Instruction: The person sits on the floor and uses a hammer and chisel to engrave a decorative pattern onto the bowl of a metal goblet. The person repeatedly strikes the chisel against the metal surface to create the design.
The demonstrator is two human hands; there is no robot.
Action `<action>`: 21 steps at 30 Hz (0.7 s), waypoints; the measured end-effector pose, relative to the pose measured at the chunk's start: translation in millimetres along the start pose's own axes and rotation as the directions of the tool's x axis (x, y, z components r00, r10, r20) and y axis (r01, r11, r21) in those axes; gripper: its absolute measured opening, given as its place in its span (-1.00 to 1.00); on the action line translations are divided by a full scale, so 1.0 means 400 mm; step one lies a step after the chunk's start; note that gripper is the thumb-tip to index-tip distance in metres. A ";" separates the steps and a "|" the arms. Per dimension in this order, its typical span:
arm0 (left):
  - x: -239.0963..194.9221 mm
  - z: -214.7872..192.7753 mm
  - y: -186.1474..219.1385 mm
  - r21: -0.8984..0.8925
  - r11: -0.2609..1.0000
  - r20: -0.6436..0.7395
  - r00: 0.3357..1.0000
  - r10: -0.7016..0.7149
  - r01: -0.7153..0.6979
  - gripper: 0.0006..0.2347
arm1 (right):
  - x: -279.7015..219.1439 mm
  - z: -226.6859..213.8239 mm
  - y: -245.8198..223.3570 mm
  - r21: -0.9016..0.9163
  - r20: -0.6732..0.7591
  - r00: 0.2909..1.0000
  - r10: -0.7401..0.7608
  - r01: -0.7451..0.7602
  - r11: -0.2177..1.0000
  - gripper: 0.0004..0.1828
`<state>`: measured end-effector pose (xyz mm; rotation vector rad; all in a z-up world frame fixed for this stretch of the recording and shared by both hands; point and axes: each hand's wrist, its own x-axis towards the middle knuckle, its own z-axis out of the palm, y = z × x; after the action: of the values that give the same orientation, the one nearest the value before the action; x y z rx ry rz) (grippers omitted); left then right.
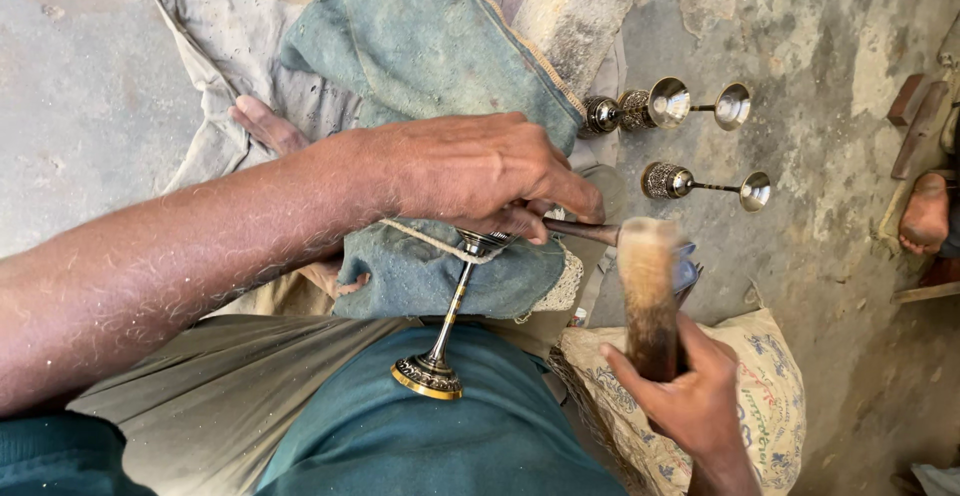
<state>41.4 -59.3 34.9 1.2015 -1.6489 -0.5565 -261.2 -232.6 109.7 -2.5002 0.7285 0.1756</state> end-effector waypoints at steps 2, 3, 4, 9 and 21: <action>0.002 -0.002 0.011 -0.015 1.000 -0.027 1.000 -0.015 0.014 -0.62 | 0.005 0.004 0.009 0.321 0.013 0.999 0.044 -0.046 0.946 -0.72; 0.002 -0.004 0.014 -0.023 0.999 -0.042 0.999 -0.023 0.022 -0.61 | 0.005 0.004 0.010 0.471 0.026 0.998 0.062 -0.067 0.880 -0.76; 0.000 -0.004 0.017 -0.010 0.993 0.021 0.993 -0.117 0.117 -0.60 | 0.002 0.003 0.010 0.510 0.018 0.998 0.062 -0.063 0.858 -0.69; 0.019 -0.007 0.024 0.012 0.962 0.044 0.961 -0.273 0.273 -0.58 | 0.002 0.010 0.004 0.692 -0.320 0.947 -0.040 0.262 0.673 -0.54; 0.024 -0.001 0.014 0.043 0.993 0.014 0.994 -0.108 0.107 -0.57 | 0.057 0.034 0.074 0.272 -0.246 0.969 -0.018 0.087 0.958 -0.57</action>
<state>39.0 -65.8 43.7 1.3258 -1.6236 -0.6028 -257.5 -257.4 78.9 -2.2853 0.7243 -0.2416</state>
